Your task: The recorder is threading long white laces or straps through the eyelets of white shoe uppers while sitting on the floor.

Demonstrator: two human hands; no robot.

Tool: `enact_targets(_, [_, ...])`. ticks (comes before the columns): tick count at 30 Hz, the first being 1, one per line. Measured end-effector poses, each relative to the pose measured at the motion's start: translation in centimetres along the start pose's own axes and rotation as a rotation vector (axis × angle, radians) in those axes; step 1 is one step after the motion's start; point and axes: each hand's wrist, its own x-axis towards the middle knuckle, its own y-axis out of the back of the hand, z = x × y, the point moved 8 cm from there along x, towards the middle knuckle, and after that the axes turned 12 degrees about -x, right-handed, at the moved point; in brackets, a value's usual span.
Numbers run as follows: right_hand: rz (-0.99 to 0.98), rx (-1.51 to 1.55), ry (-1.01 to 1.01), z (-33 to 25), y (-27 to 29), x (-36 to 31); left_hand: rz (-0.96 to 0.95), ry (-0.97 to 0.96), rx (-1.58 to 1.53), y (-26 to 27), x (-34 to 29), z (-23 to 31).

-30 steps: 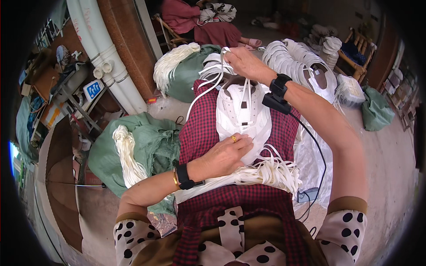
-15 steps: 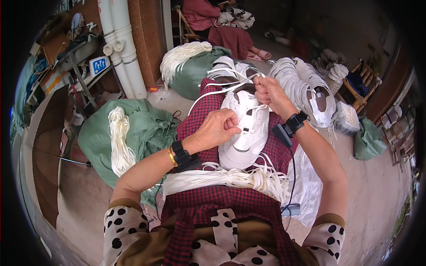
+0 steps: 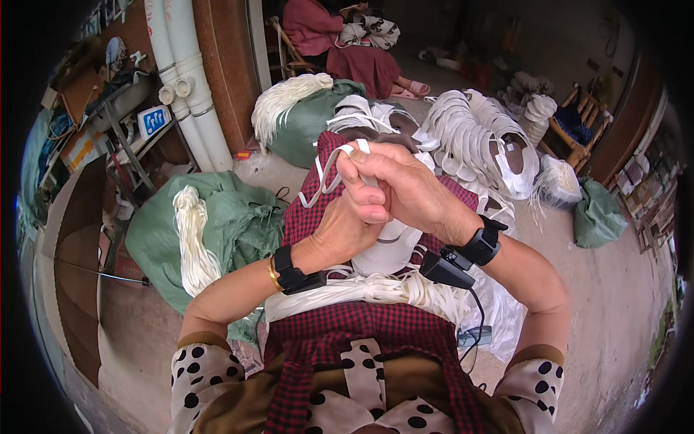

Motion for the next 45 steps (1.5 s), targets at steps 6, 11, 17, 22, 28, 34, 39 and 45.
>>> enact_targets(6, [0.002, 0.082, 0.074, -0.6, 1.4, 1.0, -0.116, 0.224, -0.138, -2.1, 1.0, 0.1])
enact_targets(11, [0.226, 0.100, 0.359, -3.4, 9.9, -0.8, -0.365, 0.214, -0.581, -0.9, -0.1, 3.3])
enact_targets(17, [0.628, 0.244, 0.414, 0.9, 23.9, -10.7, -0.214, 0.497, -1.389, 10.0, -3.9, 0.1])
enact_targets(22, [0.974, 0.235, 0.262, 8.4, 30.0, -19.5, 0.504, 0.415, -1.481, 20.5, -3.7, -8.5])
enact_targets(28, [1.111, 0.394, 0.237, 12.7, 32.2, -25.9, 0.749, 0.589, -1.184, 23.8, -7.2, -17.3])
enact_targets(34, [0.923, -0.910, -0.688, 11.5, 29.0, -25.3, 0.446, 0.730, 0.051, 21.5, -7.0, -16.9])
enact_targets(39, [0.716, -1.309, -0.017, 4.9, 17.4, -14.1, 0.002, 0.152, -0.103, 8.5, 0.4, -7.6])
enact_targets(45, [0.375, -1.328, -0.008, 6.1, 9.6, -6.1, -0.267, 0.121, -0.014, 2.2, 2.9, -3.8])
